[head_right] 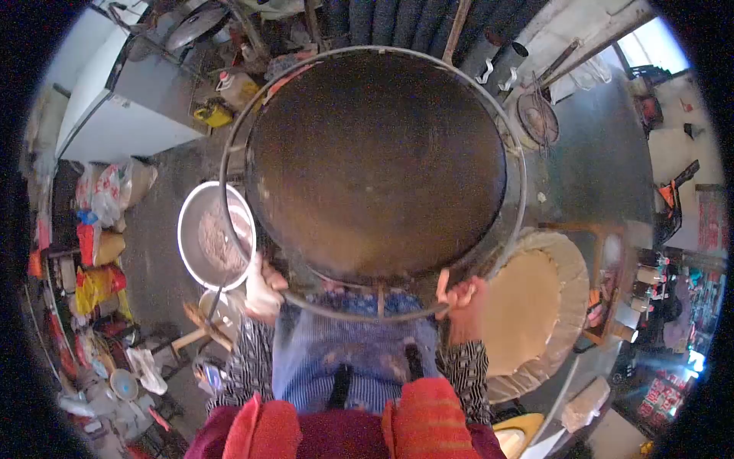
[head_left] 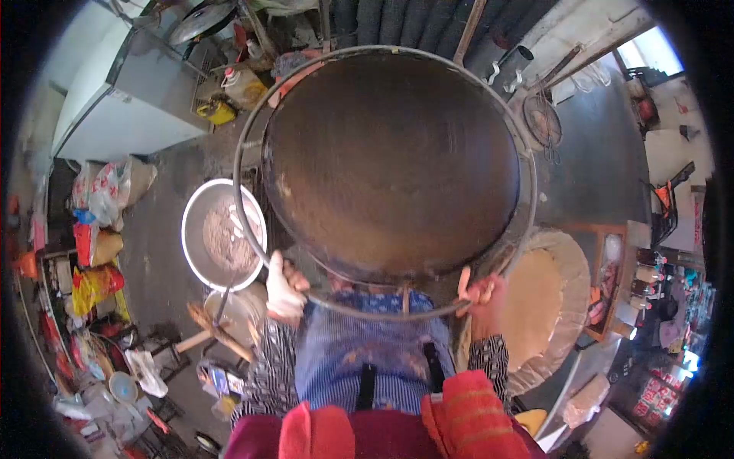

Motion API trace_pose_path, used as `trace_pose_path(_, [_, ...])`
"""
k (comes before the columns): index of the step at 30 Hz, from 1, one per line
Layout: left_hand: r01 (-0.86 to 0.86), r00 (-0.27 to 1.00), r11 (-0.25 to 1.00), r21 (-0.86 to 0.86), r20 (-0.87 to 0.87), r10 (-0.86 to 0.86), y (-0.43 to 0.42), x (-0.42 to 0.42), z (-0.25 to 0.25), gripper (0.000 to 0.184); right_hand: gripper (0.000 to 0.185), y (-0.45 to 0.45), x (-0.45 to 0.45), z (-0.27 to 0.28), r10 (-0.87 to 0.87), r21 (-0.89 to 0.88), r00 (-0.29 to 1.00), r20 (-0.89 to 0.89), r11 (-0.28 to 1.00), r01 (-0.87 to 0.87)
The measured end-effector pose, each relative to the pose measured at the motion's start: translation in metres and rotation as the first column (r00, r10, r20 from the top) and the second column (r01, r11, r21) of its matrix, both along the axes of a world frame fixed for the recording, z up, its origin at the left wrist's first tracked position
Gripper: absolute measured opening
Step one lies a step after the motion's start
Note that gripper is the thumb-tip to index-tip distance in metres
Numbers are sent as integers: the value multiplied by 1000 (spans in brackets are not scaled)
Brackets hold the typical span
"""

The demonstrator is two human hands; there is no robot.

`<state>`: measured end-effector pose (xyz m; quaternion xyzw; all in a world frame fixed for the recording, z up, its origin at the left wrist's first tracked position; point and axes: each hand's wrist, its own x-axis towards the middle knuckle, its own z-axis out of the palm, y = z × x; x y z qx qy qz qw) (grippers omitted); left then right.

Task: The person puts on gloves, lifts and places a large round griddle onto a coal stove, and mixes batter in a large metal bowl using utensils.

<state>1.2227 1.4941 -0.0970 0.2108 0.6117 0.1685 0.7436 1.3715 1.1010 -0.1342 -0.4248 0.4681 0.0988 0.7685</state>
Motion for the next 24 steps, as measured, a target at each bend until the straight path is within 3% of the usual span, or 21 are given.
trace_pose_path(1, [-31,999,999,-38,-32,30,-4,-10,-15,37,18,-8,-13,-16,4,108,999,-36,994,0])
trace_pose_path(3, [8,997,997,-80,77,-2,-10,-32,-37,37,23,-2,-27,-19,-14,91,995,-97,996,22])
trace_pose_path(7, [-22,995,988,-151,96,37,-18,-57,-63,38,26,2,-53,-29,-44,155,996,-82,986,56])
trace_pose_path(8, [-4,990,987,-158,142,27,-20,-61,-63,39,27,-9,-56,-32,20,261,1000,-1,965,-19])
trace_pose_path(11, [9,992,992,-124,128,7,-28,-63,-51,40,27,-22,-62,-36,42,232,999,-26,972,-35])
trace_pose_path(14, [29,982,987,-157,191,2,-29,-74,-49,36,27,-31,-72,-35,9,384,1000,25,923,-18])
trace_pose_path(17, [32,987,991,-132,163,-10,-34,-75,-55,34,29,-20,-74,-30,-90,195,994,-62,976,100])
trace_pose_path(18, [18,985,991,-134,174,5,-36,-73,-61,35,25,-38,-81,-47,69,296,996,59,952,-83])
trace_pose_path(21, [9,993,994,-108,120,5,-36,-77,-92,36,24,-25,-86,-56,10,258,1000,-19,966,-5])
trace_pose_path(22, [15,996,995,-98,93,-6,-36,-76,-107,35,24,-32,-91,-72,73,434,992,106,894,-112])
trace_pose_path(24, [21,1000,997,-71,-7,-21,-33,-74,-130,36,26,-24,-93,-95,43,234,999,-19,971,-38])
